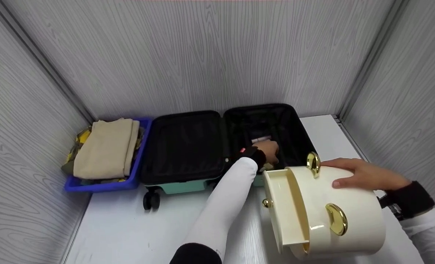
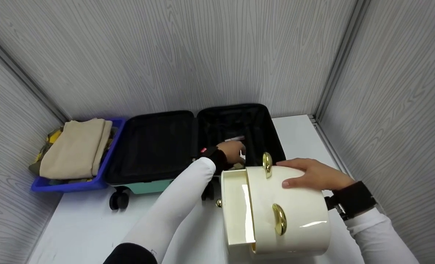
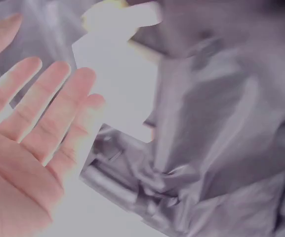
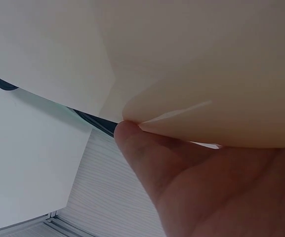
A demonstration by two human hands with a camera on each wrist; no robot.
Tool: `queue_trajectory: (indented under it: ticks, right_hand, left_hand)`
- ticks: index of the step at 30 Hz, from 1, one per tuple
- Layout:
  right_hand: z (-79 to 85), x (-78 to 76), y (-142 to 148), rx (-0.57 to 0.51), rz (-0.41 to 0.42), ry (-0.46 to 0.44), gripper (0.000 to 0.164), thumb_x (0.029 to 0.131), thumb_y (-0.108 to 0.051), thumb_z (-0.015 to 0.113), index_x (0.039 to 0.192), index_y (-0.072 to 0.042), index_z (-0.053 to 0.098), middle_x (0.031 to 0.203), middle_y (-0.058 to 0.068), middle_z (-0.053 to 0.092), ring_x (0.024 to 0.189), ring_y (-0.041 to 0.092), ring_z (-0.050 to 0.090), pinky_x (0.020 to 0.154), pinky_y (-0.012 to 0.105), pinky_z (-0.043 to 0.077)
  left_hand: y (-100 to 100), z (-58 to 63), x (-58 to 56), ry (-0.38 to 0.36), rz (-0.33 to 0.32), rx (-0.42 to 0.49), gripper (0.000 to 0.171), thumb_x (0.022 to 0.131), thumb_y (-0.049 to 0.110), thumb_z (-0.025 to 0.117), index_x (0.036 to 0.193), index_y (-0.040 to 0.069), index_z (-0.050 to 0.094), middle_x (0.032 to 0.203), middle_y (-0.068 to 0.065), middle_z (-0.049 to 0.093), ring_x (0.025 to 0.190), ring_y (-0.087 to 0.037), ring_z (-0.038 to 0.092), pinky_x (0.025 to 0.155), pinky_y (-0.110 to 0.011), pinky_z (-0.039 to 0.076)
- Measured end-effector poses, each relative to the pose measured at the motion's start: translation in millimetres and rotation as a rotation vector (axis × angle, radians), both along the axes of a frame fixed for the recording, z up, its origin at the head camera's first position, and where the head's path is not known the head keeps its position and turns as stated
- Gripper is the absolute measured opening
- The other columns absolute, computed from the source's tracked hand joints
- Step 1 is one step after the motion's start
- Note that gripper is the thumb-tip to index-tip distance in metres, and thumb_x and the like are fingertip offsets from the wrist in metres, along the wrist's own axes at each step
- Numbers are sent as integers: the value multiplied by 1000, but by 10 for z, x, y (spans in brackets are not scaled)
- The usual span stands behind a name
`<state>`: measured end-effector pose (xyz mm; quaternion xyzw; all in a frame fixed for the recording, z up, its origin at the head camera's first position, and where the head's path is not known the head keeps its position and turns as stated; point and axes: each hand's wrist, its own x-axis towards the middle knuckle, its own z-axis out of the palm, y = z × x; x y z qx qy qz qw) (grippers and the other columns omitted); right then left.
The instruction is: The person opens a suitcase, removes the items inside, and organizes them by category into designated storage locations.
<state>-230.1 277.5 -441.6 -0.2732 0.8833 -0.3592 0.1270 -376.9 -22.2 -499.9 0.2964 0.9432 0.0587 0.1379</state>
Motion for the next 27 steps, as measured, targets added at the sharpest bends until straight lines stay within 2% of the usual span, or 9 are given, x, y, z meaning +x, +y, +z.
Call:
queue_trajectory:
  ticks: [2,5,10,15,19,22,27]
  right_hand:
    - [1,11,-7,1,-4,-5,57,99,-19,80,153,-22,64,145,2,69,120,-4,60,95,18,52]
    - [-7,32,-21,10,-6,1,57,99,-20,80,153,-22,64,145,2,69,121,-4,60,96,19,51]
    - [-9,67,-38,19,-4,16,56,99,-21,80,153,-23,64,145,1,69,122,-4,59,97,19,50]
    - [10,98,-56,19,-5,12,56,99,-22,80,153,-26,64,145,-2,69,123,-5,59,98,18,50]
    - [9,106,-71,6,-3,5,56,99,-21,80,153,-25,64,144,-1,69,122,-3,60,97,18,51]
    - [-3,120,-84,17,-7,19,56,99,-22,81,152,-25,65,144,-1,70,122,-3,60,97,20,51]
    - [-17,175,-106,47,-7,45,57,98,-26,82,152,-27,65,143,-3,70,122,-2,60,98,23,52]
  left_hand:
    - [14,43,8,22,15,18,20,99,30,80,111,14,83,111,-1,83,101,-18,77,86,-34,62]
    - [45,26,8,37,5,-27,22,100,32,79,113,16,84,116,-1,83,107,-18,77,90,-33,62]
    - [109,-104,-22,38,-19,-120,31,94,33,84,120,17,82,132,-5,78,120,-20,74,97,-35,61]
    - [153,-245,-114,26,-30,-147,34,87,32,90,118,18,83,125,-4,81,112,-20,76,90,-35,63]
    - [153,-294,-163,-17,-54,-180,35,86,30,91,118,18,83,123,-4,81,109,-19,76,88,-35,63]
    - [115,-271,-128,-48,-72,-211,33,87,27,90,118,17,83,124,-5,81,110,-19,76,87,-35,63]
    - [28,-245,19,-52,-134,-227,27,92,27,83,114,11,82,121,-8,81,107,-20,76,87,-33,62]
